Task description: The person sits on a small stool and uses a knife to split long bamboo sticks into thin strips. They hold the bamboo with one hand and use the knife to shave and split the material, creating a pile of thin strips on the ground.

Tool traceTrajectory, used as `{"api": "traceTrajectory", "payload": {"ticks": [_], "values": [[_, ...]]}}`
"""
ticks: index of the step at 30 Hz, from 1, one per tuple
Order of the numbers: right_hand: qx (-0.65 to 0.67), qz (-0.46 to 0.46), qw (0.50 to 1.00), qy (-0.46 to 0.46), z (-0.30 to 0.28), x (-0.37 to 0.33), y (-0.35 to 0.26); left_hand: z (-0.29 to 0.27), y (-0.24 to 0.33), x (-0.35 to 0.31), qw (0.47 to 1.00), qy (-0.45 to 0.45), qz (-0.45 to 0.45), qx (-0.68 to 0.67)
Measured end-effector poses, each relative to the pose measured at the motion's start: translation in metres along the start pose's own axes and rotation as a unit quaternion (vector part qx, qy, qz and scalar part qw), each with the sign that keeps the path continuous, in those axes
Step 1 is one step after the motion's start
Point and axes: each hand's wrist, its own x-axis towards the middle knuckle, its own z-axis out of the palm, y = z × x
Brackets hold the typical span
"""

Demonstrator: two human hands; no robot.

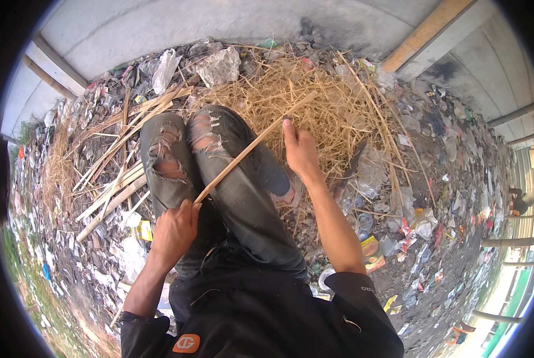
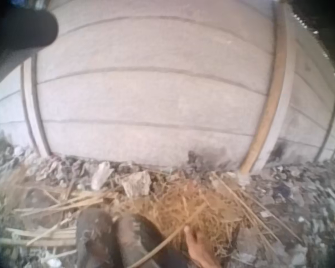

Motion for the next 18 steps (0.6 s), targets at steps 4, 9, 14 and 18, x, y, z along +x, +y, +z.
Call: {"api": "traceTrajectory", "payload": {"ticks": [4,9,14,18], "values": [[0.037,-0.013,0.997,-0.061,0.002,-0.013,-0.011,0.001,-0.001,0.003,1.0,-0.005,-0.007,0.005],[-0.039,-0.101,0.987,-0.12,0.045,-0.073,-0.033,0.006,0.015,0.016,0.999,-0.005,0.03,-0.01],[-0.057,-0.032,0.987,-0.144,0.017,-0.069,-0.022,0.014,0.029,0.033,0.998,-0.006,0.057,-0.028],[0.017,0.022,0.996,-0.08,-0.016,-0.06,0.0,0.007,0.015,0.02,0.999,-0.004,0.026,-0.033]]}}
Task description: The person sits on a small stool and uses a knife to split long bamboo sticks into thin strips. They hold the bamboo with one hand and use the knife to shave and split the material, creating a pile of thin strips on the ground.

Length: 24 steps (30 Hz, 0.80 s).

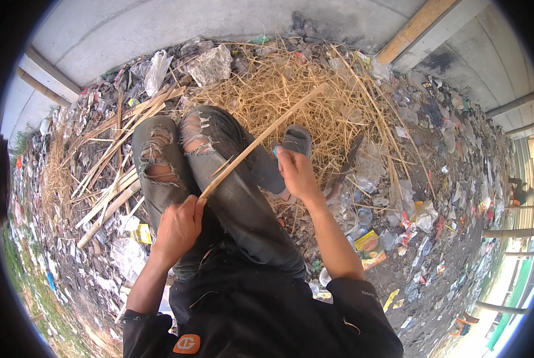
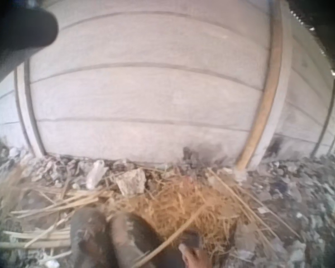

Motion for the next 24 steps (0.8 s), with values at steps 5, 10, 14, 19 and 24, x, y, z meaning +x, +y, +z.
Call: {"api": "traceTrajectory", "payload": {"ticks": [5,10,14,19,24], "values": [[0.039,-0.058,0.993,0.098,-0.023,0.031,-0.002,-0.006,-0.009,-0.014,1.0,0.001,-0.018,-0.013],[-0.114,-0.08,0.978,0.156,-0.016,0.055,-0.022,-0.011,-0.008,-0.016,1.0,-0.004,-0.021,0.002],[-0.143,-0.091,0.975,0.143,-0.001,0.055,-0.019,-0.008,-0.008,-0.016,1.0,0.004,-0.024,-0.007],[-0.082,-0.097,0.983,0.134,0.008,0.059,0.01,-0.011,-0.004,-0.016,0.999,-0.011,-0.031,-0.017],[-0.009,-0.089,0.992,0.092,0.008,0.059,0.011,-0.004,-0.013,-0.016,1.0,-0.001,-0.007,-0.017]]}}
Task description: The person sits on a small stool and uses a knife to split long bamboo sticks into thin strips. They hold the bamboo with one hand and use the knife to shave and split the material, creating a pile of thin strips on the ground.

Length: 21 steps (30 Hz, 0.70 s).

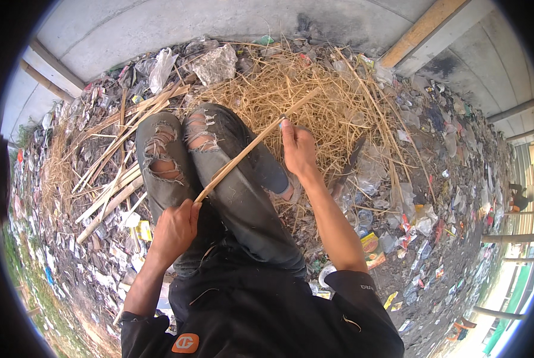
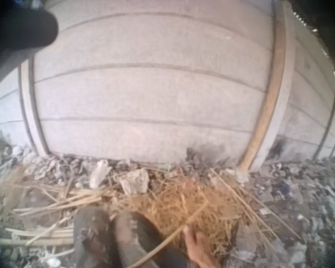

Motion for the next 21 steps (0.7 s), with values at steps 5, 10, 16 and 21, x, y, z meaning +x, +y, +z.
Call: {"api": "traceTrajectory", "payload": {"ticks": [5,10,16,21], "values": [[0.04,0.028,0.999,-0.018,0.003,-0.007,-0.007,0.0,-0.002,0.0,1.0,-0.009,-0.007,-0.011],[0.109,0.064,0.991,-0.041,0.002,-0.01,-0.01,0.0,-0.005,0.001,1.0,-0.015,-0.008,-0.025],[0.238,0.142,0.943,-0.185,-0.011,-0.011,-0.024,-0.007,-0.003,0.004,0.998,-0.029,-0.008,-0.059],[0.272,0.113,0.934,-0.201,0.018,-0.025,-0.046,-0.006,-0.003,0.01,0.998,-0.018,-0.006,-0.063]]}}
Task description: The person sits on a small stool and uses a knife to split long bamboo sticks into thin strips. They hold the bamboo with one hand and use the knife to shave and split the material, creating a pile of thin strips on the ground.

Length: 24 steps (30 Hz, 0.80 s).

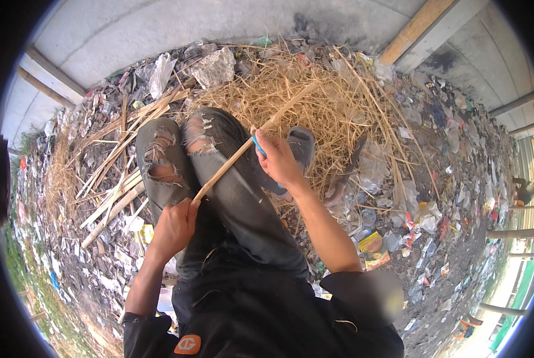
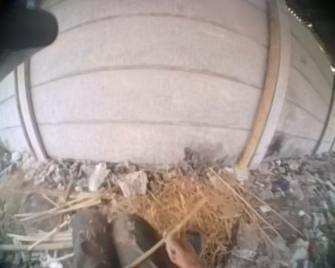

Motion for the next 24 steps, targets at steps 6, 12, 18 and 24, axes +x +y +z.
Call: {"api": "traceTrajectory", "payload": {"ticks": [6,12,18,24], "values": [[-0.141,-0.138,0.964,0.178,-0.044,-0.001,-0.017,0.005,-0.003,-0.011,0.999,0.028,-0.003,0.045],[-0.43,-0.224,0.862,0.147,-0.041,0.009,-0.047,0.013,0.001,-0.011,0.994,0.045,-0.001,0.102],[-0.476,-0.246,0.84,0.078,-0.041,0.028,-0.048,0.013,0.003,-0.011,0.991,0.045,-0.014,0.123],[-0.369,-0.299,0.862,-0.178,0.022,-0.02,-0.043,0.025,0.011,0.002,0.991,0.055,-0.012,0.118]]}}
